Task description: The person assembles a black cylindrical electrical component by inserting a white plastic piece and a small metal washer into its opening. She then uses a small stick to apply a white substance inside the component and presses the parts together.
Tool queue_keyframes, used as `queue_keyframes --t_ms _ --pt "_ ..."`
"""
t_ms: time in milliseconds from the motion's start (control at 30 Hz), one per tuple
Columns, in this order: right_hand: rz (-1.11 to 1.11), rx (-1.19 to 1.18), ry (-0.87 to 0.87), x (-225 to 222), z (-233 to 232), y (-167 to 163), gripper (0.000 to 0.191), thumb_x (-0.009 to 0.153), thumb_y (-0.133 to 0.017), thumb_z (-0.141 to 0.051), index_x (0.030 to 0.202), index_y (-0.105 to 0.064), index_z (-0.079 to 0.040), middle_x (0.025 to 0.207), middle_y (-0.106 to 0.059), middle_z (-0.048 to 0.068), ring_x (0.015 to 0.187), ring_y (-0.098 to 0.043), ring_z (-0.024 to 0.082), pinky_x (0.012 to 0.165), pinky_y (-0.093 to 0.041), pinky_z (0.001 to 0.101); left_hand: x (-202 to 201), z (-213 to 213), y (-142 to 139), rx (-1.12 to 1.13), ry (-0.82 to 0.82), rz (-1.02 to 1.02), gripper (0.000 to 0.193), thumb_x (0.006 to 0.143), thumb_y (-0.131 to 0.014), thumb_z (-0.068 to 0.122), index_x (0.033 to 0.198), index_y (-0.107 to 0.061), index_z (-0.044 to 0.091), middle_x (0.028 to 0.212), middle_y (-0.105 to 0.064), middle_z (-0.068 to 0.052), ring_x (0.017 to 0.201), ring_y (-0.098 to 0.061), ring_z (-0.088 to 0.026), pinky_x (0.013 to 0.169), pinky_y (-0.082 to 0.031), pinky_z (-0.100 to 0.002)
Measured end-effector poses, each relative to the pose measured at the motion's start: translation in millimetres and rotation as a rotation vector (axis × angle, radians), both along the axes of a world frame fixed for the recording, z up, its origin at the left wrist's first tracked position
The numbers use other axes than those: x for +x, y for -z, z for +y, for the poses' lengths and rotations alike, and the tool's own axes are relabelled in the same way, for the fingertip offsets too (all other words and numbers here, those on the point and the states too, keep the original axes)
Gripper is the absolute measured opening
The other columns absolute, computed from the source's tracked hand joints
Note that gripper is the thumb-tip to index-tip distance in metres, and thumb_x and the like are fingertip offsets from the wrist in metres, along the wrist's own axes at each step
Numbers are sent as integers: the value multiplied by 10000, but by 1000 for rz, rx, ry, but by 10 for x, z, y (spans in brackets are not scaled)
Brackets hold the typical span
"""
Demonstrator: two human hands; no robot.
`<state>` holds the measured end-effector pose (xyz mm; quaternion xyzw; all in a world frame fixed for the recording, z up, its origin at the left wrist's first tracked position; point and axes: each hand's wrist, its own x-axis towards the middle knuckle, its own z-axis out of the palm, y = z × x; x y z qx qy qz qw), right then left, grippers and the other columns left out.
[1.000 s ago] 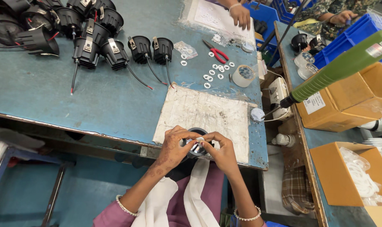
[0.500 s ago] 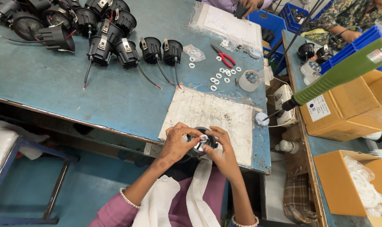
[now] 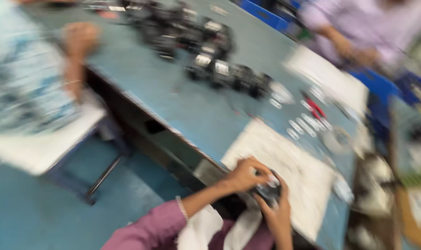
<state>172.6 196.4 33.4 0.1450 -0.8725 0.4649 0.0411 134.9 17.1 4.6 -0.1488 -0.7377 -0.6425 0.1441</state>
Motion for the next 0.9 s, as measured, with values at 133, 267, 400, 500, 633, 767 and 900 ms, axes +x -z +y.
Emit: queue_keyframes --t_ms 133,267,400,500,633,767,900 --pt "30 -13 36 -238 -157 300 902 678 -862 -129 1480 -451 -82 1301 -637 176 1135 -669 254 951 -534 370 -15 -63 244 15 50 -81 272 820 -798 363 1041 -809 204 950 -799 -11 990 -712 -161 989 -539 -321" --pt "29 -52 6 -408 -532 553 890 674 -861 -115 1470 -466 -68 1288 -647 176 1127 -675 252 944 -539 371 -75 -41 409 23 99 -41 260 854 -770 412 1030 -808 225 919 -805 10 1014 -756 -127 1043 -521 -359" --pt "26 -69 0 -438 -627 584 878 670 -860 -102 1460 -482 -54 1276 -657 176 1120 -681 251 936 -544 371 -93 17 431 -87 0 64 218 834 -762 402 981 -820 252 907 -821 58 1098 -678 -131 1127 -342 -453" --pt "25 -85 -3 -445 -489 569 869 667 -860 -92 1453 -494 -43 1267 -664 177 1114 -686 251 930 -548 372 -38 54 406 -135 -67 132 190 854 -744 422 955 -813 277 897 -799 112 1049 -603 -124 1116 -275 -470" --pt "19 -104 -3 -539 -211 571 857 663 -859 -78 1443 -509 -29 1254 -674 177 1107 -692 249 922 -553 372 -23 79 335 -165 -62 112 199 893 -751 421 1020 -822 285 849 -709 72 1004 -588 -141 1099 -297 -460" --pt "11 -133 -10 -549 4 565 845 659 -858 -65 1434 -525 -15 1242 -683 177 1099 -698 248 914 -558 373 -16 70 266 -94 -78 98 190 847 -762 404 974 -797 267 875 -769 105 1117 -603 -151 1148 -298 -463" --pt "-1 -156 -32 -450 74 478 833 655 -857 -51 1424 -540 -1 1229 -693 177 1092 -704 247 906 -563 373 -46 8 151 -45 -57 39 222 843 -765 377 1029 -799 261 896 -765 92 1118 -601 -158 1134 -315 -469"
